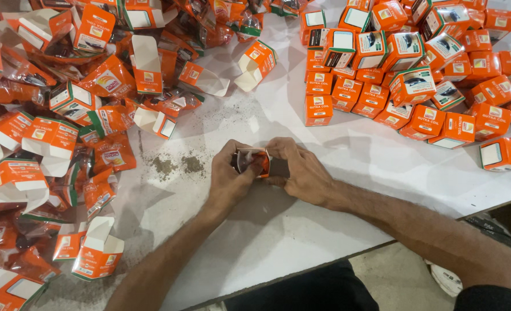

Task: The person picks up a small white paper carton, opens it, places an orange boxed product inside, folds the carton flaps closed, and sets the packed carton onto a pile, repeating this packing cycle for successive cartons across the table.

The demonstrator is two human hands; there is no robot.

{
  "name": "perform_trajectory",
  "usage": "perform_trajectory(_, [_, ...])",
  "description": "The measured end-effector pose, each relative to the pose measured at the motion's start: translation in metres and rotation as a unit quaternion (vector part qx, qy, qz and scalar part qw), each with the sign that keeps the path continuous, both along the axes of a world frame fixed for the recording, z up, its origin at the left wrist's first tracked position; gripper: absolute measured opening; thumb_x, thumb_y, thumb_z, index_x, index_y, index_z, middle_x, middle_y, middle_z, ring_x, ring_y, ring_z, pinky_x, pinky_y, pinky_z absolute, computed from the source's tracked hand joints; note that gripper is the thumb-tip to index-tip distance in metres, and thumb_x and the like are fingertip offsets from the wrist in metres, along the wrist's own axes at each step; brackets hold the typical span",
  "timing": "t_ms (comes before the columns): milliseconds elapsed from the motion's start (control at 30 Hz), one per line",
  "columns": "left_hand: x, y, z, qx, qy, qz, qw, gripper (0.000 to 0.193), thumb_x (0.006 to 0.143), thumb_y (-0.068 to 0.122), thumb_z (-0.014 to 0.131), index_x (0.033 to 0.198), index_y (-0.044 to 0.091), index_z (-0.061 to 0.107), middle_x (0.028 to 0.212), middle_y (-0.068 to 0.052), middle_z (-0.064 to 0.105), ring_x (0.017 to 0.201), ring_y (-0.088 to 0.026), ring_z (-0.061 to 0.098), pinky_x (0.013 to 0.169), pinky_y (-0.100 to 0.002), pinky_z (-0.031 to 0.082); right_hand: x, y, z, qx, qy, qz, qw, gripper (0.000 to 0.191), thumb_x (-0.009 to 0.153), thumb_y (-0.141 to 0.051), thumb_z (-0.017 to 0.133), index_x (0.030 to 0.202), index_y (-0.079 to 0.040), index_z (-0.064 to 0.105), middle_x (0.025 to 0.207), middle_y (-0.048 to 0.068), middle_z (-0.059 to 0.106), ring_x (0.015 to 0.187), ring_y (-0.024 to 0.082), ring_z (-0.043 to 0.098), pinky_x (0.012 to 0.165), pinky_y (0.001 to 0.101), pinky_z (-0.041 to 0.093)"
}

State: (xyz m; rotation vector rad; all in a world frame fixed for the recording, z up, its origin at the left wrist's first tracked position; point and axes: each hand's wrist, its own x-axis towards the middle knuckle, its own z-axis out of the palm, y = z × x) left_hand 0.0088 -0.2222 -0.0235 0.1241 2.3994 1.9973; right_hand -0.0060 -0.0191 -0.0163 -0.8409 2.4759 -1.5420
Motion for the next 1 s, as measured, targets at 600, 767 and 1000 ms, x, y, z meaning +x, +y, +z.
perform_trajectory(600, [-0.025,-0.033,0.016,0.123,-0.177,-0.086,0.973,0.017,0.091,0.015,0.073,0.098,0.003,0.064,0.082,-0.004,0.07,0.067,-0.01,0.06,0.057,-0.028,0.051,-0.005,-0.007,0.001,0.09,0.133,0.021,0.987,0.039,0.087,0.001,0.067,0.124,-0.001,0.054,0.139,0.021,0.062,0.123,0.041,0.06,0.102,0.0482,0.052])
perform_trajectory(767, [-0.009,-0.023,0.01,-0.106,0.156,-0.026,0.982,0.014,0.092,0.006,0.073,0.102,0.002,0.065,0.1,-0.01,0.07,0.089,-0.024,0.065,0.078,-0.033,0.054,0.0,-0.016,0.003,0.091,0.204,0.044,0.974,0.033,0.084,-0.003,0.072,0.113,-0.004,0.057,0.134,0.022,0.062,0.125,0.043,0.06,0.099,0.0485,0.052])
perform_trajectory(1000, [0.01,-0.033,0.023,-0.214,0.325,-0.109,0.915,0.051,0.085,0.005,0.078,0.134,0.0,0.062,0.147,-0.023,0.059,0.127,-0.038,0.067,0.102,-0.041,0.059,0.006,-0.015,-0.002,0.086,0.044,-0.009,0.995,0.045,0.089,-0.012,0.076,0.117,-0.002,0.042,0.136,0.02,0.064,0.118,0.044,0.062,0.092,0.0476,0.055])
